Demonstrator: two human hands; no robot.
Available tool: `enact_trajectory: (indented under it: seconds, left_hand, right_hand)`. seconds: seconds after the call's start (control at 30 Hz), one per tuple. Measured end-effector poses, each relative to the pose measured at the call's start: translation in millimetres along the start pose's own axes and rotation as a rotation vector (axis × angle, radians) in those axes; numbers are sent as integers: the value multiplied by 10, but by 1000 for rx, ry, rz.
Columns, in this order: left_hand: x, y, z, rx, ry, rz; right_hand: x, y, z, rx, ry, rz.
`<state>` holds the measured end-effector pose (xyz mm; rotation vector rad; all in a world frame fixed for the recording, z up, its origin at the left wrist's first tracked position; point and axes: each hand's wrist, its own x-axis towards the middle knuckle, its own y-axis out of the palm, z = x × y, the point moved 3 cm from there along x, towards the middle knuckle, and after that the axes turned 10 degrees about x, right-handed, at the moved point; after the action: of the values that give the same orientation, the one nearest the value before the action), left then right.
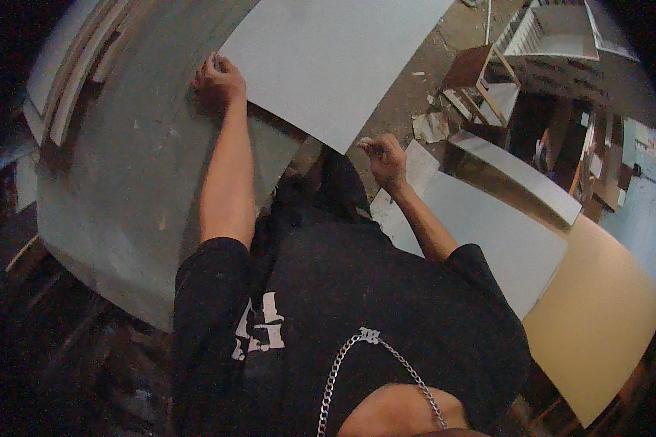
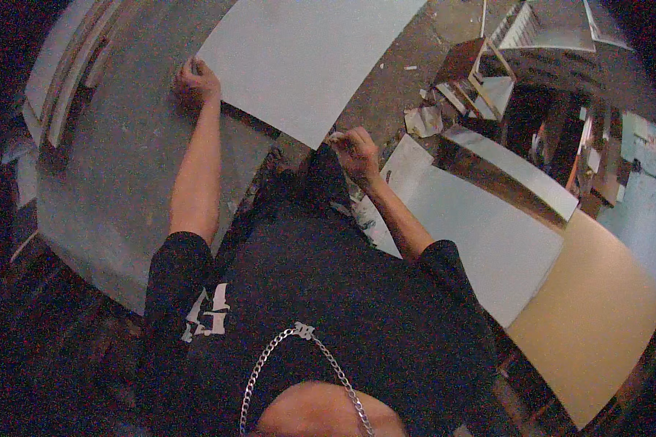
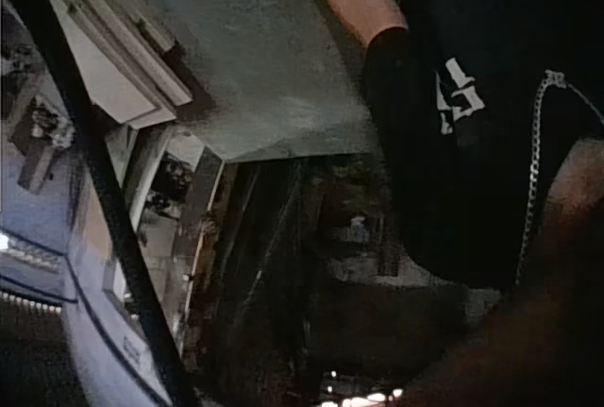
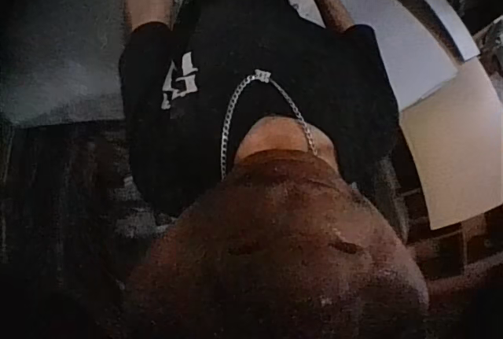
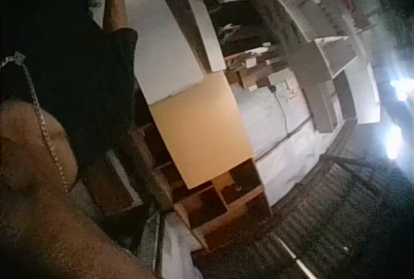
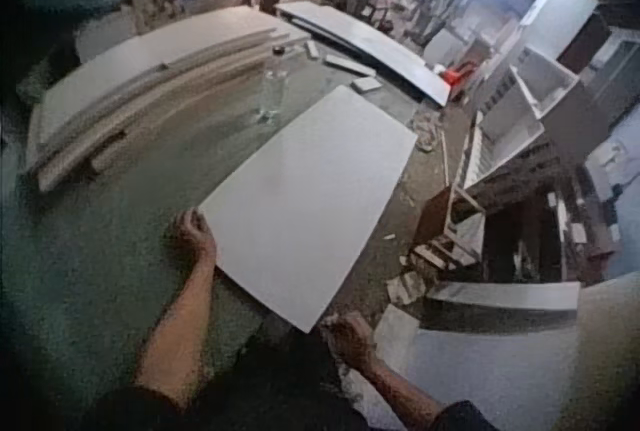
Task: The person cleans wood panels by hand using a small piece of cloth, wiping along the edges and surfaces of a dark panel and then a white panel.
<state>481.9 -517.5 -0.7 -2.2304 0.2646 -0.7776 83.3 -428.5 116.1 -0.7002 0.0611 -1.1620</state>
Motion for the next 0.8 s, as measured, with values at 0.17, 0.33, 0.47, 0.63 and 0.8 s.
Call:
enact_trajectory:
  seconds: [0.17, 0.33, 0.47, 0.63, 0.8]
  left_hand:
    - [-14, -280, -145, 84, -57, 192]
    - [14, -356, -220, 121, -71, 137]
    - [-173, -145, -167, 47, -23, 148]
    - [178, -16, 283, -116, -6, 82]
    - [-294, -256, -406, 55, 34, 173]
  right_hand:
    - [-92, 289, 12, 198, 191, -47]
    - [298, 206, -354, -11, 290, -330]
    - [434, -13, -612, 55, 436, -396]
    - [-200, 669, -240, 312, 310, -312]
    - [195, 45, -988, 139, 427, -568]
